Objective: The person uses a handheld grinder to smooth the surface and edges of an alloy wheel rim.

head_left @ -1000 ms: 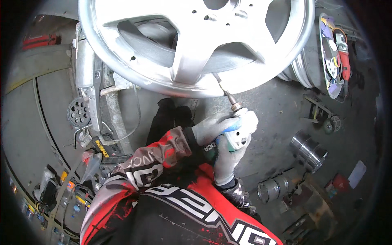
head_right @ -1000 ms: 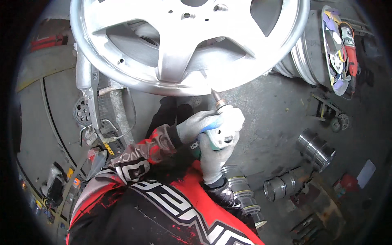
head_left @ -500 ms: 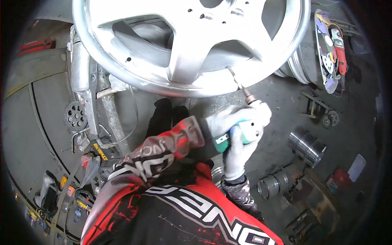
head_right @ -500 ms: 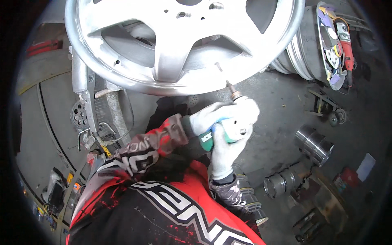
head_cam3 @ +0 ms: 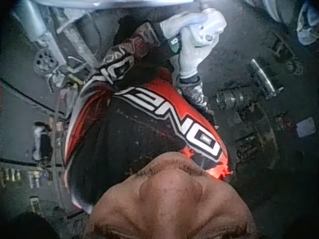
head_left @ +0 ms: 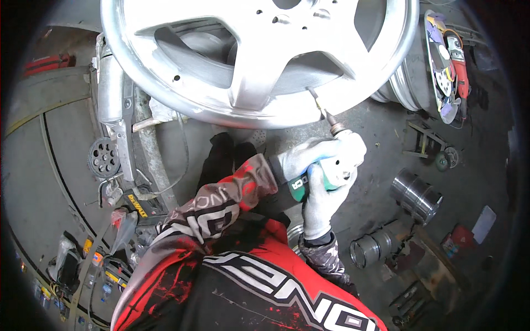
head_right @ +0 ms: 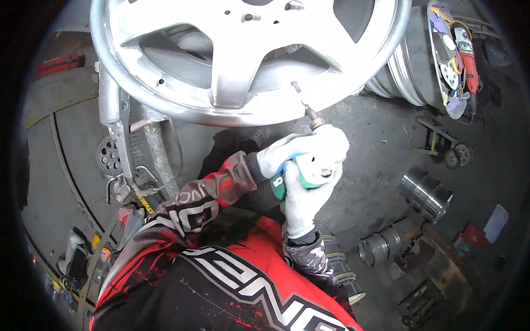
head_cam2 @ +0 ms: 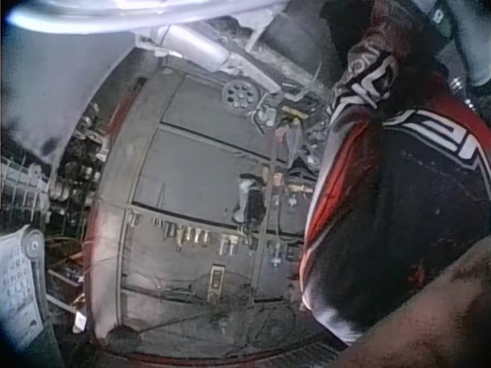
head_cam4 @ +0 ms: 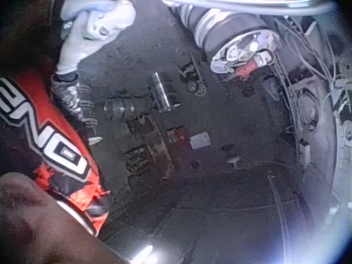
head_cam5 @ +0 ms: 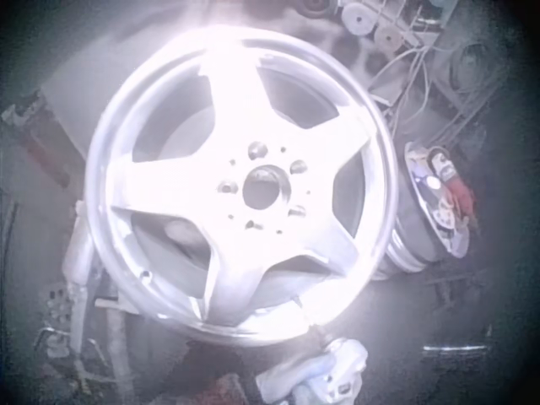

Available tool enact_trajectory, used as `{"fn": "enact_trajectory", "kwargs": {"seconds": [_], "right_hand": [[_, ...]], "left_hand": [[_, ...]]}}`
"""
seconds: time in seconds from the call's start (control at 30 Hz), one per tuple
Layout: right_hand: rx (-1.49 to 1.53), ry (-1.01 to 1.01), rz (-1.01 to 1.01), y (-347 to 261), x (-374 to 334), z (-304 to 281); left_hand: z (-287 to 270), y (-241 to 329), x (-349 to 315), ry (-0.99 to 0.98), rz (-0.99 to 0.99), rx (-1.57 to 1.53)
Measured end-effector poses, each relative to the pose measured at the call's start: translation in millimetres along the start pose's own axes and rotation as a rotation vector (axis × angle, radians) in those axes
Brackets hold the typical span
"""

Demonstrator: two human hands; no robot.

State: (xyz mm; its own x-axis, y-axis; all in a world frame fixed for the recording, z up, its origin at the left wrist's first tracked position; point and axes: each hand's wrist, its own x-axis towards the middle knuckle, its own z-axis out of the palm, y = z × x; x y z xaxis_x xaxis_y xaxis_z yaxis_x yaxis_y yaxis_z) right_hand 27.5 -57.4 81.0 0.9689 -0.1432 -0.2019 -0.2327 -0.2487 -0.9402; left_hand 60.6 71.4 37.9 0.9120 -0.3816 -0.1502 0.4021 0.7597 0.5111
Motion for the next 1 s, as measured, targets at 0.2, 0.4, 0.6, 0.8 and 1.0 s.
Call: {"fn": "enact_trajectory", "kwargs": {"seconds": [0.2,0.4,0.6,0.8,1.0], "right_hand": [[0.059,-0.077,0.064,7.2,-27.3,10.3],[-0.032,-0.174,0.029,-6.8,-36.6,16.4],[0.079,-0.066,0.055,-4.1,-5.2,3.0],[0.01,0.013,0.007,-5.4,7.8,2.8],[0.007,-0.103,0.016,2.2,-13.4,5.9]], "left_hand": [[-9.5,-7.1,-33.2,0.086,-0.105,-0.035],[-9.6,-10.1,-42.8,0.118,0.016,0.173],[-11.7,-29.6,-5.5,0.065,0.583,0.69],[-9.7,-16.9,14.9,-0.032,0.059,0.001],[-12.9,-14.9,-18.6,-0.082,0.49,0.554]]}}
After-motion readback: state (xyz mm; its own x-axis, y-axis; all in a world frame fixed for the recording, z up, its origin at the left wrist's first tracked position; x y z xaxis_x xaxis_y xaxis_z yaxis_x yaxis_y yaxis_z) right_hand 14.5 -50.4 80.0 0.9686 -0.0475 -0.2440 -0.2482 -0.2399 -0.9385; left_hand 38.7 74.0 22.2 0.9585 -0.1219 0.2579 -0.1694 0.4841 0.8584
